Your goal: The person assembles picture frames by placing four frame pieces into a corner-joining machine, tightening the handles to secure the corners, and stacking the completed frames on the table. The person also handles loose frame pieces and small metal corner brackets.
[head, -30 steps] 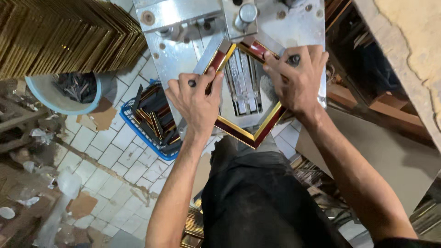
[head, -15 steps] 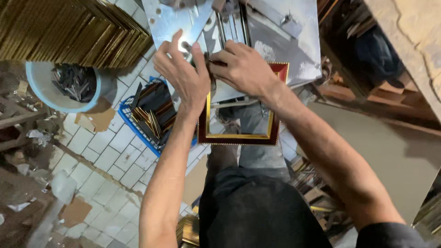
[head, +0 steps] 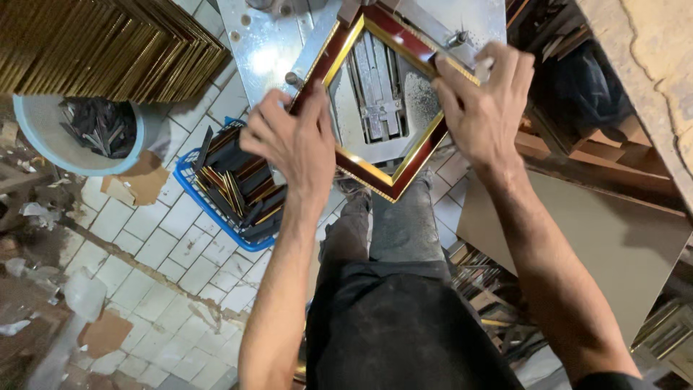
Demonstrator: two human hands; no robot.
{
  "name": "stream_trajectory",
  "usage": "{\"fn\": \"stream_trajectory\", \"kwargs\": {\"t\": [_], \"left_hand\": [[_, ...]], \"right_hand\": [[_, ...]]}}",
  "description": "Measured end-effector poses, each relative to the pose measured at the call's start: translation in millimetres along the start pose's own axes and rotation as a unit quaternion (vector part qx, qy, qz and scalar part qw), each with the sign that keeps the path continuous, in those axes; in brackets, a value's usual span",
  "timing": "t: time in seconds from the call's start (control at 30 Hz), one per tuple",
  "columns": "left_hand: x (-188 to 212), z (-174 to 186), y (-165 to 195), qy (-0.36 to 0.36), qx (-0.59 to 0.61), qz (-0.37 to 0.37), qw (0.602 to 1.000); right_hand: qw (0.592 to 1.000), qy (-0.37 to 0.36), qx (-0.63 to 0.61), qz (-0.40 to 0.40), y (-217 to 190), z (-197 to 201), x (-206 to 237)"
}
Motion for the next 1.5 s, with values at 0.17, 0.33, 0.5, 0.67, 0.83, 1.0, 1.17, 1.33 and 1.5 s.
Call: {"fn": "stream_trajectory", "kwargs": {"t": [0.17,0.33,0.5,0.67,0.83,1.0,1.17,1.33,1.5], "left_hand": [[-21,-23,-19,-0.025,0.11,-0.008,0.994],[-22,-22,-12,-0.044,0.104,-0.001,0.994],[-43,-2,0,-0.06,0.095,0.0,0.994],[-41,-7,-3,-0.016,0.073,-0.026,0.997],[45,-4,9,-0.04,0.018,0.031,0.999],[109,26,72,-0.136,0.091,0.033,0.986],[108,50,119,-0.043,0.291,0.042,0.955],[70,2,232,-0.113,0.36,-0.102,0.921],[43,-26,336,-0.198,0.377,-0.135,0.895]], "right_hand": [[0.991,-0.026,-0.129,0.0,12,-26,-18],[0.994,-0.043,-0.102,-0.003,13,-32,-13],[0.989,-0.069,-0.129,-0.013,8,-23,-34],[0.987,0.017,-0.135,-0.08,3,-20,-30],[0.884,0.161,-0.236,-0.369,-22,17,94],[0.584,-0.013,-0.564,-0.584,-24,60,192],[0.67,0.19,-0.499,-0.515,97,103,158],[0.882,0.044,-0.219,-0.414,232,125,117],[0.935,0.031,0.139,-0.324,328,141,129]]}}
Point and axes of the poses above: each hand's wrist, its own x-axis away from the middle knuckle, its own z-axis out of the back of the hand, y = z × x, the point moved 3 cm from there along -x, towards the middle knuckle, and after that the axes turned 1 degree about -z, right-handed, at the moved point
